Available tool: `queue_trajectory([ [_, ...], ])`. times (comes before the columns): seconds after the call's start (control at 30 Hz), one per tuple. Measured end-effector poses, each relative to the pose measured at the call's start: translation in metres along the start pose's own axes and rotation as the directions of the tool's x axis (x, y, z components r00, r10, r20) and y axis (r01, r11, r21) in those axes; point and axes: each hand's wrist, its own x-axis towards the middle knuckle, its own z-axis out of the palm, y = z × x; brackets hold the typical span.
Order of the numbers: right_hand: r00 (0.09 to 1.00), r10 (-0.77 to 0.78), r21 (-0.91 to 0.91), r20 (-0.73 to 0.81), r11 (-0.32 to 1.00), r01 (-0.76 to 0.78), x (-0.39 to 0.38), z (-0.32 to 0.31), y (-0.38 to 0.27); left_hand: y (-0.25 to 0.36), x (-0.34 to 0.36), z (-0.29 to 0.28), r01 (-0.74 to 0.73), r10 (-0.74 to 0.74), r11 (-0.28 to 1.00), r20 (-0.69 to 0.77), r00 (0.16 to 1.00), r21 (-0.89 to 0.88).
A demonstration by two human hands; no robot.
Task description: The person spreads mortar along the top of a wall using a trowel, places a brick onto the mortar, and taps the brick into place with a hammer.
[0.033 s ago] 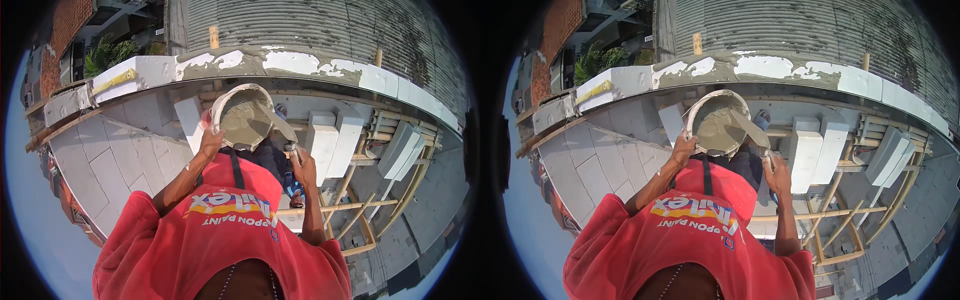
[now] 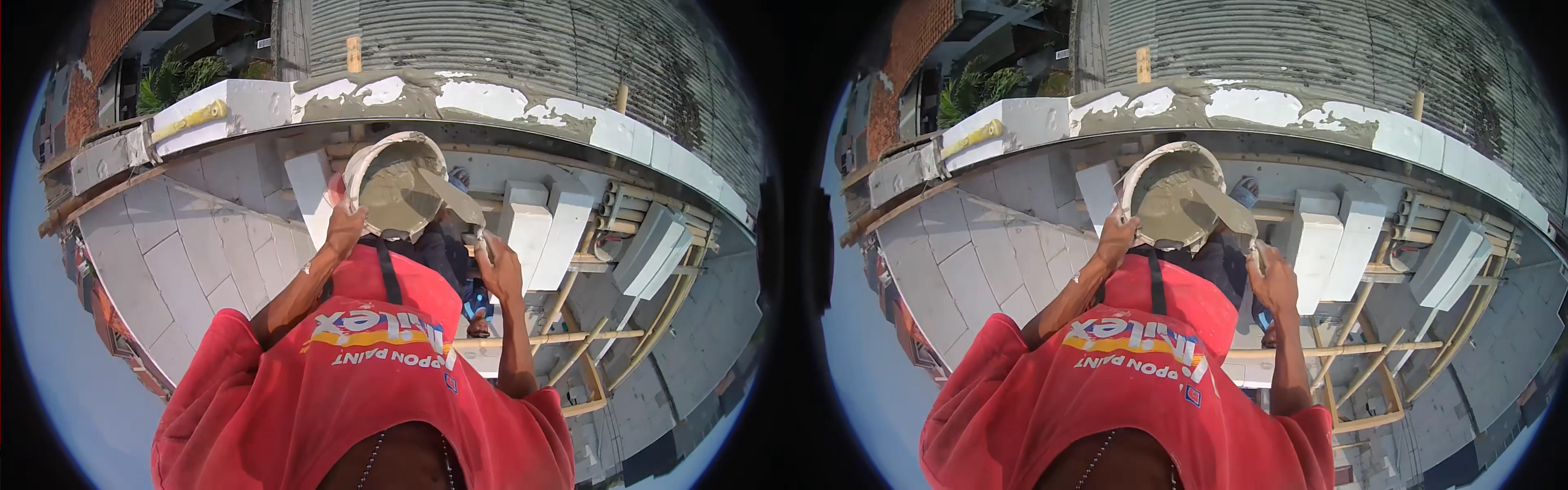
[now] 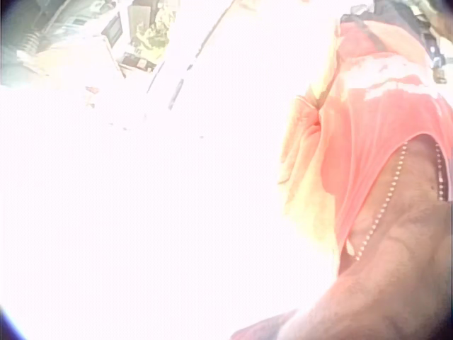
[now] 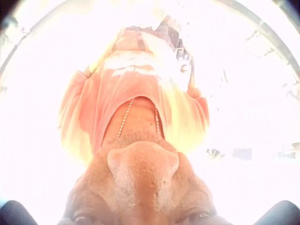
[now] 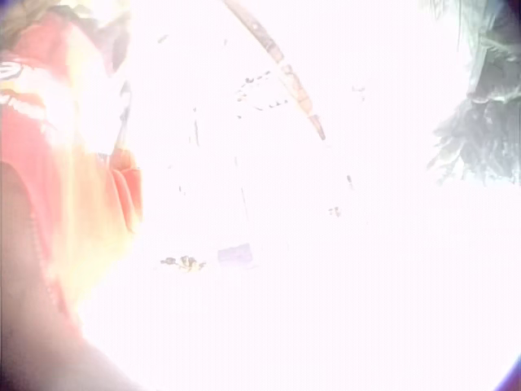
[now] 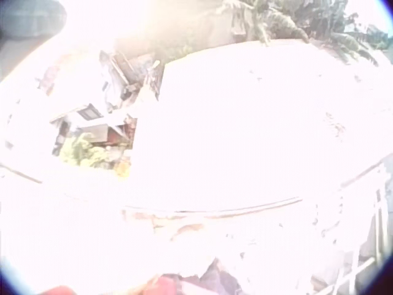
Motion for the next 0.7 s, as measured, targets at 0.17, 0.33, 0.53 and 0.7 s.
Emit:
queue_trajectory([
  [0.17,0.949,-0.288,-0.544,0.129,0.779,0.311,0.081,-0.018,-0.035,0.05,-0.043,-0.002,-0.094,0.128,0.978,-0.186,0.974,0.186],
  [0.33,0.796,-0.486,-0.644,0.361,0.488,0.59,0.147,0.024,-0.071,0.069,-0.061,-0.001,0.046,0.056,0.953,-0.321,0.946,0.3],
  [0.53,0.591,-0.597,-0.386,0.543,0.447,0.807,0.166,0.058,-0.049,0.101,-0.083,-0.003,0.122,-0.029,0.967,-0.381,0.924,0.223],
  [0.7,0.574,-0.646,-0.16,0.502,0.583,0.796,0.15,0.066,-0.05,0.077,-0.1,0.0,-0.001,0.116,0.976,-0.509,0.853,0.219],
])
